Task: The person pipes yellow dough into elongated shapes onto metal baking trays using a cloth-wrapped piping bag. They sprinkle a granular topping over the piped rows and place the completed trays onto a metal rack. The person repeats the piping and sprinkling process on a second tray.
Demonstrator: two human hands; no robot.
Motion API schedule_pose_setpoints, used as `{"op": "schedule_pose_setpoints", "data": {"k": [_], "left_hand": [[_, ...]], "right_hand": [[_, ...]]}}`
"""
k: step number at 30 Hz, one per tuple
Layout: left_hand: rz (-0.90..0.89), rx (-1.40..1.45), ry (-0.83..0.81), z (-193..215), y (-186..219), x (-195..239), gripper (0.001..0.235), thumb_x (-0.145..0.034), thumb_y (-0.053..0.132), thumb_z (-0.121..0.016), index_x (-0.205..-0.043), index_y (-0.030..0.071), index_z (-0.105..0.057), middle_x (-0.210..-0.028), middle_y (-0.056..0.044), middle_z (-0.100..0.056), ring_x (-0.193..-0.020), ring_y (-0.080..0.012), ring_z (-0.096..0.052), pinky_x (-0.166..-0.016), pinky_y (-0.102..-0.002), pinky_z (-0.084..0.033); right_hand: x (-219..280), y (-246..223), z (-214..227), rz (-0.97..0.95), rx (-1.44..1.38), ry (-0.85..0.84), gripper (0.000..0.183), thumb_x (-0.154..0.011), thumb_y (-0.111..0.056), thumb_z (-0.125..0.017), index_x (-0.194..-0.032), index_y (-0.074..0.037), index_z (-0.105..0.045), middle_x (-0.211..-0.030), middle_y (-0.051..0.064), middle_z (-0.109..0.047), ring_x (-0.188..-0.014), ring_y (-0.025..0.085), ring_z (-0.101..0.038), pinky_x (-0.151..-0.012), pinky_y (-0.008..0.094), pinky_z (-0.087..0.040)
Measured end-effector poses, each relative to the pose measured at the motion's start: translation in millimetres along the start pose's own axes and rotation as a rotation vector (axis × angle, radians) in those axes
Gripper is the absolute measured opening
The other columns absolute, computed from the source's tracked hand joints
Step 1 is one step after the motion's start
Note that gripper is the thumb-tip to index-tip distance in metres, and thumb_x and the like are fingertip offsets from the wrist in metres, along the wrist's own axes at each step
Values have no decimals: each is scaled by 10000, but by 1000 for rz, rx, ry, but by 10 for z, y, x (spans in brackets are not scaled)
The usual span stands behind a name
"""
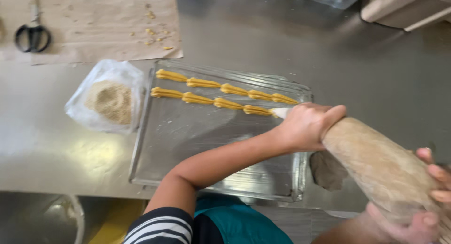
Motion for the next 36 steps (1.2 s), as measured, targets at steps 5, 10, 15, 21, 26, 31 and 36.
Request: {"op": "schedule_pose_setpoints", "data": {"k": [5,10,15,21,26,31,36], "left_hand": [[29,-223,96,1073,-218,691,400,-738,257,-802,-1013,76,-575,-839,-101,-662,-816,-320,-693,-773,-446,-539],[165,-334,136,1854,-620,1266,380,-685,233,-833,-926,73,-586,-800,-93,-665,-783,-306,-678,-710,-439,-494],[156,-333,209,2141,-847,1602,391,-687,246,-838,-952,81,-602,-851,-98,-689,-839,-307,-692,-778,-432,-516],[173,-262,193,2171,-1059,1774,444,-667,310,-870,-943,78,-610,-840,-104,-708,-843,-308,-722,-764,-420,-528],[157,-166,147,1952,-1132,1761,515,-676,360,-890,-1002,75,-613,-845,-116,-715,-802,-300,-735,-787,-427,-566],[210,-109,74,1524,-1111,1619,525,-680,353,-920,-1013,80,-619,-818,-119,-716,-786,-315,-729,-752,-431,-569],[105,-61,145,1443,-831,1432,517,-668,358,-905,-978,85,-594,-846,-111,-706,-815,-308,-722,-760,-431,-557]], "right_hand": [[293,538,-827,-90,-155,6,427,-1098,-522,-419,-984,-141,-573,-975,23,-694,-1160,317,-735,-1091,394,-496],[652,1041,-1651,-134,-182,-139,454,-1169,-458,-410,-839,-165,-514,-714,39,-631,-870,202,-696,-1049,408,-515],[913,1160,-2220,-171,-160,-145,426,-1172,-286,-436,-770,-160,-498,-639,18,-598,-703,161,-569,-895,319,-463],[900,1118,-2597,-158,-110,-197,290,-1056,-222,-502,-798,-99,-454,-611,10,-585,-621,140,-599,-854,329,-477],[878,975,-2554,-143,-12,-261,333,-1110,-202,-487,-791,-180,-578,-619,47,-591,-680,166,-593,-831,308,-462],[759,805,-2139,-36,39,-272,180,-1065,-156,-483,-1039,-149,-661,-633,19,-614,-617,135,-641,-774,320,-520],[682,674,-1709,-47,-36,-216,200,-1078,-180,-453,-1119,-184,-649,-679,-34,-666,-646,143,-661,-791,341,-512]]}}
Point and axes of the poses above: each hand's wrist, its own x-axis away from the middle knuckle, its own z-axis out of the back of the hand, y = z × x, the point moved 7 cm from there along -x, towards the middle knuckle
